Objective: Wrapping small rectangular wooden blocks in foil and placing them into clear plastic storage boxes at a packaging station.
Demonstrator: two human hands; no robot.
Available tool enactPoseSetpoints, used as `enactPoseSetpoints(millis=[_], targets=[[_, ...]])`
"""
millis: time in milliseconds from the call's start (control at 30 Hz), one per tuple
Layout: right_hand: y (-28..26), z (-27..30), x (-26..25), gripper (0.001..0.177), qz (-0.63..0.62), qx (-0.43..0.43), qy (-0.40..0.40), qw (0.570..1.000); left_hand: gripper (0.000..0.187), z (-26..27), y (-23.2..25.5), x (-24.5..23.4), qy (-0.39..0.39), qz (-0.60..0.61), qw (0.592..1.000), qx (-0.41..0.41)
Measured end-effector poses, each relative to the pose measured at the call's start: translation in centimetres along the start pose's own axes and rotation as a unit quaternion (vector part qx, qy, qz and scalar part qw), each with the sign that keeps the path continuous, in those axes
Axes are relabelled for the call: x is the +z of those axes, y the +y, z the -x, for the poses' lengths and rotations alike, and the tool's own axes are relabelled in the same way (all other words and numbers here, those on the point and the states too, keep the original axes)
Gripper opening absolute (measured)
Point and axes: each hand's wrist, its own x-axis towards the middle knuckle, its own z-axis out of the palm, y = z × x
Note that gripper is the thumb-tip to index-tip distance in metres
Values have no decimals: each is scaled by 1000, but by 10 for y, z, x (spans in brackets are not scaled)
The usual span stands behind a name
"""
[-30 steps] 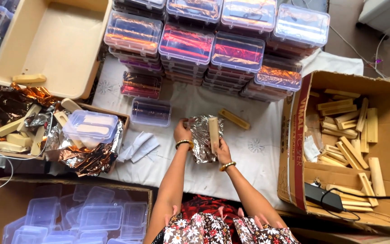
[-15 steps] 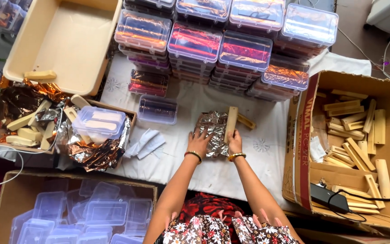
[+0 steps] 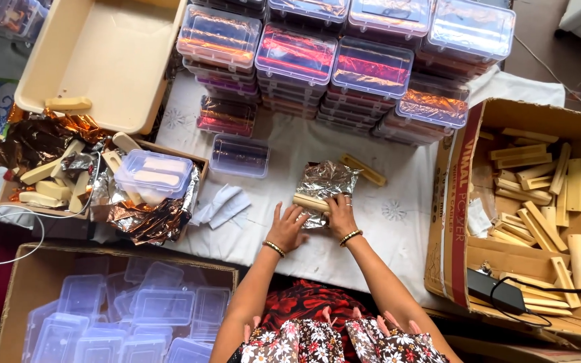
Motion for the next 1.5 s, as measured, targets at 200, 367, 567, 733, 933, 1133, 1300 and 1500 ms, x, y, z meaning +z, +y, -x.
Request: enactPoseSetpoints(millis=[200, 367, 567, 733, 933, 1133, 1300, 1500], targets=[[7, 6, -13, 53, 19, 0, -45, 999, 36, 18, -26, 54, 28, -74, 997, -10], [7, 9, -24, 54, 4, -18, -50, 999, 24, 12, -21, 48, 66, 7, 996, -58], [-13, 0, -60, 53, -37, -14, -48, 998, 25, -2, -7, 20, 88, 91, 985, -118], [2, 0, -54, 49, -104, 1, -35, 994, 26, -13, -12, 14, 123, 120, 983, -70], [21, 10, -45, 39, -189, 95, -40, 977, 17, -17, -20, 27, 97, 232, 946, -203], [-8, 18, -87, 48, -186, 46, 17, 981, 24, -22, -18, 26, 118, 201, 947, -223], [32, 31, -42, 29, -189, 88, 44, 977, 23, -25, -16, 24, 102, 188, 946, -244], [3, 18, -75, 34, -254, 155, 43, 954, 29, -28, -14, 19, 92, 188, 948, -240]])
